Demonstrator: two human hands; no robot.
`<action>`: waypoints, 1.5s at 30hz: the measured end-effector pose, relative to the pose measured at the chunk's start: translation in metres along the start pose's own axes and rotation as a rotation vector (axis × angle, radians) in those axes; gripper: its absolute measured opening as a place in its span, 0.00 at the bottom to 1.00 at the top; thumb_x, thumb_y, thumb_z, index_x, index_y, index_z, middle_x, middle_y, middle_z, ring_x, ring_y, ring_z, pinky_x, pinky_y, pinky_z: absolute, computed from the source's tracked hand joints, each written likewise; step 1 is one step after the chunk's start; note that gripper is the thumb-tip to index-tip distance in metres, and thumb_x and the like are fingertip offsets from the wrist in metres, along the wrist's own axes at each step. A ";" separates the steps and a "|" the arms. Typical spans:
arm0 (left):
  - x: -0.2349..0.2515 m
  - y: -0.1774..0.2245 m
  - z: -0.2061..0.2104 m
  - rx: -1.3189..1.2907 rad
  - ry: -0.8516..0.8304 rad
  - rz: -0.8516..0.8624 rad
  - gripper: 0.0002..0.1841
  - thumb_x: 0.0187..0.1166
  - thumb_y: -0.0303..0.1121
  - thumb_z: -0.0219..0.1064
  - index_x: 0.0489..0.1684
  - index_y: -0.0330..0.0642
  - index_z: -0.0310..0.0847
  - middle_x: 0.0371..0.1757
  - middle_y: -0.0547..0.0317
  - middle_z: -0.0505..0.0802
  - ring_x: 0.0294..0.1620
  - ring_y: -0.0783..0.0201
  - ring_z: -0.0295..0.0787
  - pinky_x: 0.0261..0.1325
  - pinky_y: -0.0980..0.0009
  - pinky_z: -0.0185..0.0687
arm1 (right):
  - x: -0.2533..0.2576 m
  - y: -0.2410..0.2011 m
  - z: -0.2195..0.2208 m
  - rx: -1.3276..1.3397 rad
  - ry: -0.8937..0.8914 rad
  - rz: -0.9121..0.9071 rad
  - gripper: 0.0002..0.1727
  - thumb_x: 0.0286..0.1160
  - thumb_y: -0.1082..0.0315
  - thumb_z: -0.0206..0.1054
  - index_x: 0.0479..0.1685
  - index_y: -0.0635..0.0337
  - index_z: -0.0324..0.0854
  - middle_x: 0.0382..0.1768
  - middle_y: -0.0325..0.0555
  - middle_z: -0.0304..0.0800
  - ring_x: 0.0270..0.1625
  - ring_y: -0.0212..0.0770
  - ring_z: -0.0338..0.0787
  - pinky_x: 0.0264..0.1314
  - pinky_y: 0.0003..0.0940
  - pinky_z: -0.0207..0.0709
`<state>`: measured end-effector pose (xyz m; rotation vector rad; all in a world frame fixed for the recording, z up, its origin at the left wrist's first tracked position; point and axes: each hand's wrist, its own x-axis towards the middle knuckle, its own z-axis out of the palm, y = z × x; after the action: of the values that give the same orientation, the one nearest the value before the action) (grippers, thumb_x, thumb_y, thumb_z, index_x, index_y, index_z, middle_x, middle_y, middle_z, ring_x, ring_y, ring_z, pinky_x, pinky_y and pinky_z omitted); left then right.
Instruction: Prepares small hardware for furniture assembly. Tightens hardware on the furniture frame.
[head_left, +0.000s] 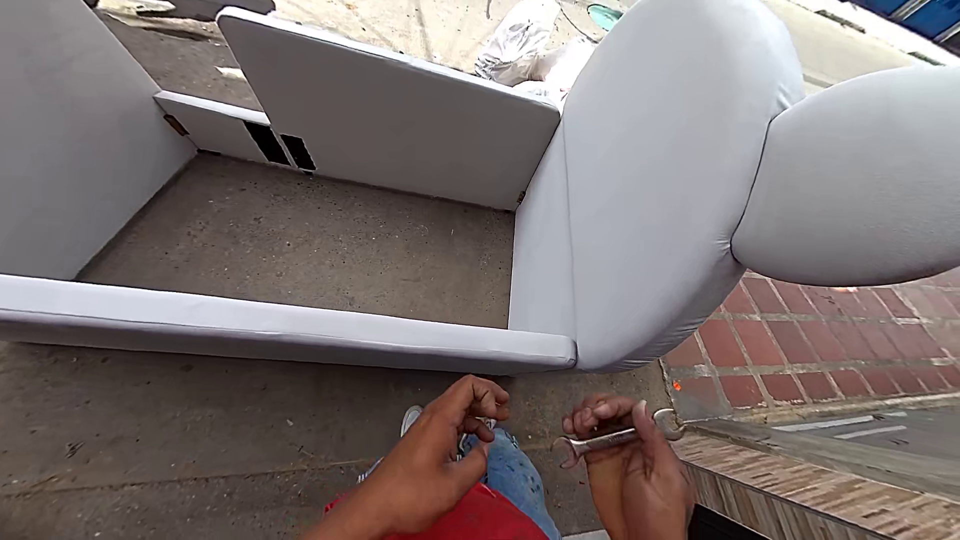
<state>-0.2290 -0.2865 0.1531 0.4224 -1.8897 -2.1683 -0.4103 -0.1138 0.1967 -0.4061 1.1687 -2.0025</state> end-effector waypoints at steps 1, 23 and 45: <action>0.005 -0.004 0.004 -0.022 -0.034 -0.030 0.15 0.74 0.25 0.65 0.58 0.47 0.75 0.71 0.59 0.85 0.68 0.55 0.87 0.64 0.54 0.92 | 0.009 0.002 -0.006 0.011 0.008 0.007 0.34 0.92 0.43 0.46 0.46 0.64 0.89 0.44 0.56 0.92 0.47 0.49 0.92 0.53 0.45 0.88; 0.166 -0.123 -0.068 0.412 0.500 -0.098 0.11 0.83 0.51 0.66 0.41 0.59 0.90 0.36 0.80 0.96 0.38 0.79 0.93 0.49 0.73 0.92 | 0.319 0.041 -0.041 -1.236 -0.790 0.295 0.07 0.78 0.55 0.74 0.42 0.42 0.96 0.31 0.28 0.96 0.29 0.28 0.91 0.34 0.28 0.86; 0.229 -0.329 -0.296 0.799 0.381 -0.511 0.26 0.75 0.52 0.71 0.69 0.51 0.78 0.29 0.62 0.84 0.23 0.65 0.79 0.26 0.62 0.77 | 0.423 0.497 -0.412 -2.334 -1.025 1.180 0.15 0.73 0.55 0.66 0.40 0.59 0.86 0.47 0.54 0.91 0.55 0.54 0.92 0.48 0.58 0.84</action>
<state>-0.3297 -0.5962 -0.2239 1.4721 -2.5075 -1.2748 -0.7078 -0.3259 -0.4829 -1.0853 1.6208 1.1557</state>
